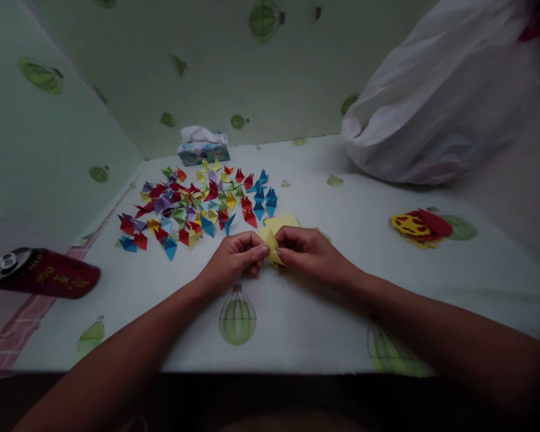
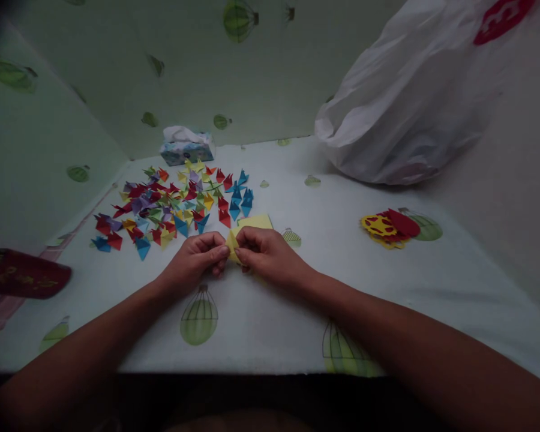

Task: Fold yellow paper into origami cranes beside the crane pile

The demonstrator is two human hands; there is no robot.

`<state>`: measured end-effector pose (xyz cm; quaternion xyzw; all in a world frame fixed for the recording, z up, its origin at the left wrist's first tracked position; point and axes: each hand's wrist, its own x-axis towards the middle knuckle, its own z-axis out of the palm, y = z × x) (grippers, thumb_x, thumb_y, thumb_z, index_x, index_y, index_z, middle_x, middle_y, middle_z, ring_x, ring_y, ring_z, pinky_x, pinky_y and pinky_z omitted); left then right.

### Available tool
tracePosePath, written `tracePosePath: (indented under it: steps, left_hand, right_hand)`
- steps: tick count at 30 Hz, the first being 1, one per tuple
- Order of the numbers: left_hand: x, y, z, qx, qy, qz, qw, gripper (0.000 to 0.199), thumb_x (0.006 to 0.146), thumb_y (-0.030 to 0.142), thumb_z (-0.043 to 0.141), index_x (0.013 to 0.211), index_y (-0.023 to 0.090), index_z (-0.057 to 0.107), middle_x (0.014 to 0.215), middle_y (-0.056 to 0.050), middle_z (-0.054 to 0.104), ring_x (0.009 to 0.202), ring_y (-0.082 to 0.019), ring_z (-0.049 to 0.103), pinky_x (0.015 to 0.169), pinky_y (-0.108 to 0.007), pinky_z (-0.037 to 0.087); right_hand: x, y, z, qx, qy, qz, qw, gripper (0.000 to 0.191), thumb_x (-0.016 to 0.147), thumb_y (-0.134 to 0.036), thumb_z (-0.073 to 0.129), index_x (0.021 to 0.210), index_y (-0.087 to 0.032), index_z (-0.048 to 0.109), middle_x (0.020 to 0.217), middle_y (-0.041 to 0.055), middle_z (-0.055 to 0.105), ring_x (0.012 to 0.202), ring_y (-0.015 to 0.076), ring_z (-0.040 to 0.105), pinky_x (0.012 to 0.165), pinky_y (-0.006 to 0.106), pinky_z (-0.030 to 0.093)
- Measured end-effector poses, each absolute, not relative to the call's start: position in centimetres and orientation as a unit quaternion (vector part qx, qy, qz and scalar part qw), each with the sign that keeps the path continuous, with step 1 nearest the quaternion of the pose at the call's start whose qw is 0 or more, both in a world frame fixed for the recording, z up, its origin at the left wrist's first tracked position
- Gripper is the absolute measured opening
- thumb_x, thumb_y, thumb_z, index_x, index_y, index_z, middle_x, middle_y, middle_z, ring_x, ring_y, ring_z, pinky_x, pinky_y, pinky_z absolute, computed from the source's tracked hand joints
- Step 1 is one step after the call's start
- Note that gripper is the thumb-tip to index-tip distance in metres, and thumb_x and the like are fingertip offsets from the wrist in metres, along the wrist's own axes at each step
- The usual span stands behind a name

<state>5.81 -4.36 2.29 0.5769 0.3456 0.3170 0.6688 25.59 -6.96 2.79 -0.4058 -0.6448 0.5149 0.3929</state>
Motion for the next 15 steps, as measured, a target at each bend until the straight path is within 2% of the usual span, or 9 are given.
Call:
tracePosePath:
  steps: [5, 9, 13, 15]
  left_hand:
    - [6.1, -4.8, 2.5, 0.638, 0.371, 0.33, 0.588, 0.032, 0.084, 0.045, 0.073, 0.083, 0.014, 0.064, 0.064, 0.003, 0.059, 0.055, -0.008, 0.052, 0.055, -0.021, 0.041]
    - [6.6, -5.8, 2.4, 0.683, 0.378, 0.34, 0.524, 0.032, 0.081, 0.04, 0.076, 0.099, 0.015, 0.066, 0.084, -0.003, 0.067, 0.074, -0.014, 0.061, 0.067, -0.025, 0.048]
    - [6.9, -7.0, 2.5, 0.714, 0.405, 0.363, 0.442, 0.026, 0.091, 0.037, 0.062, 0.107, 0.016, 0.061, 0.087, -0.005, 0.07, 0.074, -0.015, 0.064, 0.068, -0.028, 0.05]
    - [7.0, -7.4, 2.4, 0.733, 0.422, 0.368, 0.386, 0.021, 0.092, 0.03, 0.057, 0.11, 0.017, 0.057, 0.088, -0.005, 0.071, 0.072, -0.015, 0.065, 0.065, -0.027, 0.05]
  right_hand:
    - [25.3, -7.2, 2.4, -0.449, -0.706, 0.353, 0.418, 0.019, 0.081, -0.019, 0.056, 0.066, -0.022, 0.044, 0.06, -0.004, 0.046, 0.055, 0.0098, 0.04, 0.052, 0.025, 0.03]
    - [24.8, -7.8, 2.1, -0.448, -0.764, 0.175, 0.43, 0.021, 0.082, -0.016, 0.055, 0.068, -0.022, 0.04, 0.061, -0.0035, 0.047, 0.054, 0.0097, 0.038, 0.053, 0.025, 0.027]
    - [24.3, -8.4, 1.6, -0.429, -0.792, 0.1, 0.423, 0.019, 0.085, -0.012, 0.051, 0.073, -0.022, 0.039, 0.063, -0.0035, 0.047, 0.054, 0.0098, 0.04, 0.054, 0.023, 0.029]
    - [24.1, -8.5, 1.5, -0.432, -0.788, 0.081, 0.43, 0.021, 0.084, -0.011, 0.051, 0.072, -0.022, 0.038, 0.062, -0.0041, 0.046, 0.053, 0.0094, 0.039, 0.053, 0.023, 0.029]
